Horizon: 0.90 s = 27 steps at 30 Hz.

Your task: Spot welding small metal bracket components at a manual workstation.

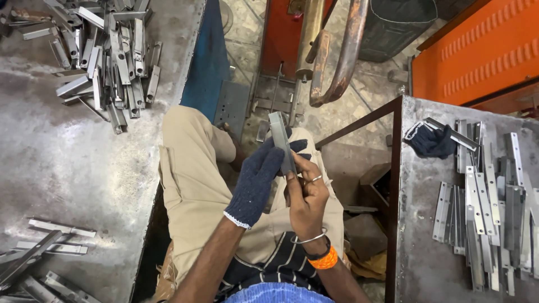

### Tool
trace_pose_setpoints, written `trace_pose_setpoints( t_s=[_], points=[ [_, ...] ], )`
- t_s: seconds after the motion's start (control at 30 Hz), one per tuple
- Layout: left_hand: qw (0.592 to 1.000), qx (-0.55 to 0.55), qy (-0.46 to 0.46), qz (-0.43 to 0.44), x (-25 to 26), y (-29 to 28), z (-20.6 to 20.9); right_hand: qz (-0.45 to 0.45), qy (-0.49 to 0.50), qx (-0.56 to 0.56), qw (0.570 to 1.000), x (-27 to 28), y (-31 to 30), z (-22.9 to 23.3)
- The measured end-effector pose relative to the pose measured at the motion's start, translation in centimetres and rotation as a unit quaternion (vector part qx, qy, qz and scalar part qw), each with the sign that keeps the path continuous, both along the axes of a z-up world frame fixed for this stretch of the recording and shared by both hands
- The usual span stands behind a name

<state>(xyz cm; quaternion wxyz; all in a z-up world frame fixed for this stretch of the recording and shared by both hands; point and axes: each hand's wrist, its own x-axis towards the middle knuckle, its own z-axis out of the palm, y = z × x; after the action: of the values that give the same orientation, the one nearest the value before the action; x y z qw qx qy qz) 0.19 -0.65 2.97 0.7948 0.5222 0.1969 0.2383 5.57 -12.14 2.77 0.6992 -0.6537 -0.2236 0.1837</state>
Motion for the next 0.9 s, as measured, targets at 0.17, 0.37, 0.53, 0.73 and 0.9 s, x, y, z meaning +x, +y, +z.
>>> trace_pose_setpoints(
  t_s=[0.17,0.37,0.53,0.73,0.9],
  points=[
    [1.000,-0.001,0.009,-0.007,-0.1,0.0,0.1,0.001,-0.008,0.002,1.000,0.0,0.0,0.1],
    [1.000,0.011,0.011,-0.008,-0.1,0.1,-0.2,-0.001,-0.004,0.002,1.000,-0.1,0.1,0.6],
    [1.000,0.012,0.010,-0.005,0.0,0.1,-1.0,0.000,-0.003,-0.001,1.000,-0.1,0.1,0.7],
    [0.999,0.031,0.028,-0.009,0.0,0.2,-0.9,0.001,-0.003,-0.005,1.000,-0.2,0.2,1.3],
    [0.999,0.017,0.041,0.004,0.1,0.1,-1.5,0.002,0.000,-0.002,1.000,-0.2,0.3,1.5]
  ],
)
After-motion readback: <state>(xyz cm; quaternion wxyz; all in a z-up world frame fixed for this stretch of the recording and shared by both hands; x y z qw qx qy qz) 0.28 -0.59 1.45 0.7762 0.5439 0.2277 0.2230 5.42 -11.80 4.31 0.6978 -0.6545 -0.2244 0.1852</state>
